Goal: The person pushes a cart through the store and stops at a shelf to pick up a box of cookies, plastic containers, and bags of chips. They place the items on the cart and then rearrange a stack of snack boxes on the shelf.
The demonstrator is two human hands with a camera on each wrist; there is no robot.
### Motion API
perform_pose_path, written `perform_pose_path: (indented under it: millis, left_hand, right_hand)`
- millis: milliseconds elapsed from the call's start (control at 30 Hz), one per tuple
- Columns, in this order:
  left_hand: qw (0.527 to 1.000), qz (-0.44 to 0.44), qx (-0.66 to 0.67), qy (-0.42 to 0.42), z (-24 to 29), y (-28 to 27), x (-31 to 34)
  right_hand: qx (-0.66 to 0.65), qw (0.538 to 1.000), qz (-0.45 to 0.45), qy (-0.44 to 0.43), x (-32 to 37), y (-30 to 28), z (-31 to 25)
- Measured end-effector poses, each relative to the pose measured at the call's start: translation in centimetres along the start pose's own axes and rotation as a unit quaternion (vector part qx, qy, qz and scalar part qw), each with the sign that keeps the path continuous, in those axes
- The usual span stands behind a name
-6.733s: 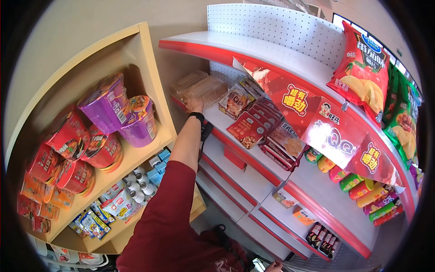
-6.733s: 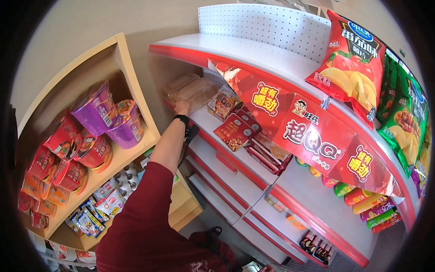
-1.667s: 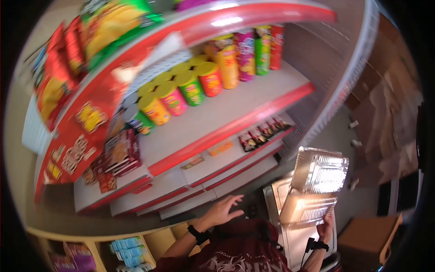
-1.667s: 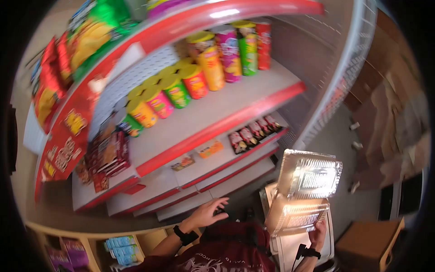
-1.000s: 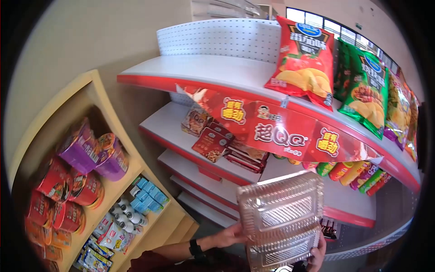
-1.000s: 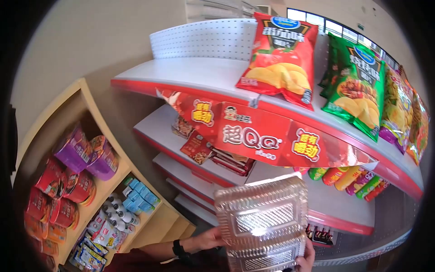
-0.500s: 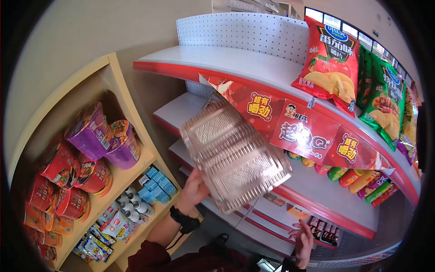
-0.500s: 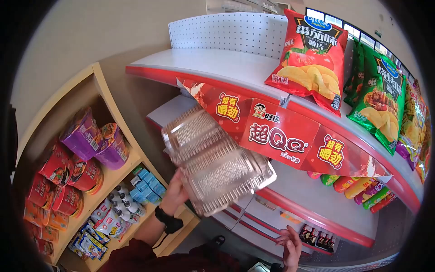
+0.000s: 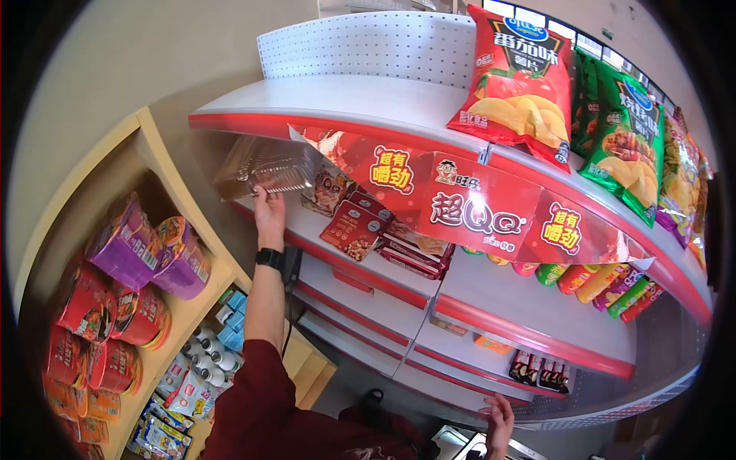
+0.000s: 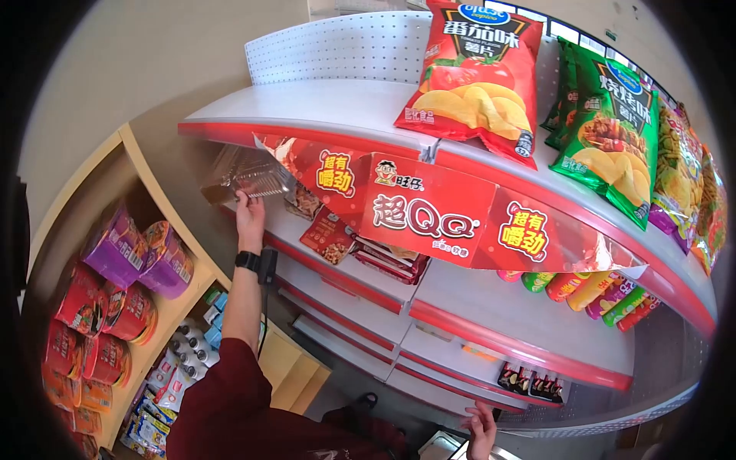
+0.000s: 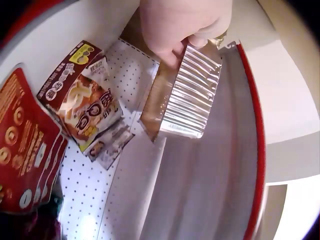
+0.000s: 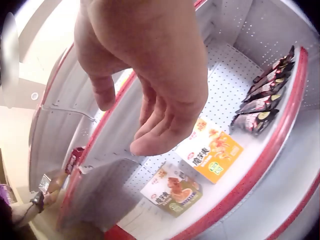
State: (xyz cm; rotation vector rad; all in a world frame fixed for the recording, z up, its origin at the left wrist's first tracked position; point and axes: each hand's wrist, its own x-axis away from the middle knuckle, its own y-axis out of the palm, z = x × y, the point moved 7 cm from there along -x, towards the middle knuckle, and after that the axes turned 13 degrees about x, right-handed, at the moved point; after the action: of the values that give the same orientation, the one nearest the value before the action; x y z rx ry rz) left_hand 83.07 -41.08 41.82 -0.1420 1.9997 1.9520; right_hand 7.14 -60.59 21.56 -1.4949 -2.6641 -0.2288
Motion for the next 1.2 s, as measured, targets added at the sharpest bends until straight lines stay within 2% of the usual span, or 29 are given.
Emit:
perform_pose_path:
  millis: [67,100,133,200,267,300,433,500,533,600,633,667,733,767,800,867,933,1000,1067,1133,1167,1200]
  left_hand:
    - [0.999,0.011,0.025,0.02,0.5,-1.9,-2.9]
    - [0.998,0.046,0.025,0.043,0.9,-3.2,-4.0]
    - [0.994,0.08,0.024,0.065,1.3,-4.5,-5.1]
    - [0.993,0.084,0.027,0.081,1.5,-5.8,-6.8]
    - [0.984,0.138,-0.01,0.117,1.9,-6.9,-7.2]
    - [0.981,0.136,-0.041,0.129,2.2,-7.9,-7.8]
    - [0.975,0.14,-0.098,0.14,2.7,-11.1,-8.8]
    - [0.969,0.161,-0.17,0.074,2.1,-12.9,-8.8]
    - [0.969,0.162,-0.17,0.075,2.4,-14.1,-9.1]
    - [0.947,0.068,-0.311,0.042,2.4,-17.3,-11.4]
    - [0.933,0.036,-0.356,0.034,2.4,-17.8,-11.8]
    - [0.899,0.051,-0.436,0.013,2.4,-17.9,-11.6]
    - [0.857,0.063,-0.511,-0.009,1.8,-15.4,-10.2]
    - [0.886,0.181,-0.427,-0.015,1.2,-12.6,-7.8]
    - [0.895,0.294,-0.335,-0.021,0.6,-11.2,-5.8]
    - [0.898,0.277,-0.338,-0.047,1.4,-15.9,-8.8]
    - [0.9,0.261,-0.343,-0.07,1.1,-15.1,-8.8]
    - [0.856,0.315,-0.41,-0.018,-0.6,-8.9,-3.7]
    - [0.861,0.301,-0.409,0.022,-0.2,-9.0,-3.1]
    - [0.847,0.236,-0.476,-0.026,-0.4,-8.7,-3.2]
    - [0.825,0.265,-0.498,-0.037,-0.7,-6.6,-1.3]
    - [0.824,0.265,-0.499,-0.034,-1.2,-7.5,-1.4]
  right_hand:
    - [-0.002,0.998,0.042,0.04,0.4,-1.8,3.2]
    - [0.004,0.996,0.073,0.046,1.0,-2.0,3.7]
    - [0.004,0.996,0.075,0.044,1.5,-2.2,3.7]
    - [0.112,0.986,0.06,0.104,2.7,-2.6,5.2]
    - [0.109,0.985,0.064,0.113,3.3,-3.2,6.7]
    - [0.107,0.984,0.066,0.123,3.6,-3.6,7.8]
    - [0.058,0.986,0.092,0.126,4.1,-4.1,11.9]
    - [0.037,0.986,0.103,0.122,3.9,-3.8,12.5]
    - [0.039,0.986,0.102,0.122,3.7,-3.8,12.4]
    - [0.086,0.98,0.066,0.164,3.1,-3.1,12.1]
    - [0.069,0.984,0.064,0.149,2.5,-3.3,12.9]
    - [0.07,0.984,0.063,0.148,1.9,-3.3,13.4]
    - [0.127,0.978,0.055,0.153,0.5,-2.6,13.0]
    - [0.123,0.978,0.063,0.155,-0.3,-1.6,12.1]
    - [0.122,0.979,0.065,0.152,-0.9,-1.3,12.8]
    - [0.173,0.981,-0.014,0.081,-2.8,0.8,13.5]
    - [0.215,0.971,-0.027,0.101,-3.6,2.8,12.6]
    - [0.257,0.962,-0.055,0.08,-4.6,4.5,12.4]
    - [0.265,0.959,-0.062,0.079,-5.4,5.4,12.8]
    - [0.259,0.963,-0.07,0.031,-5.9,5.9,13.0]
    - [0.258,0.963,-0.074,0.031,-6.2,5.9,13.3]
    - [0.266,0.961,-0.066,0.028,-6.5,5.6,13.3]
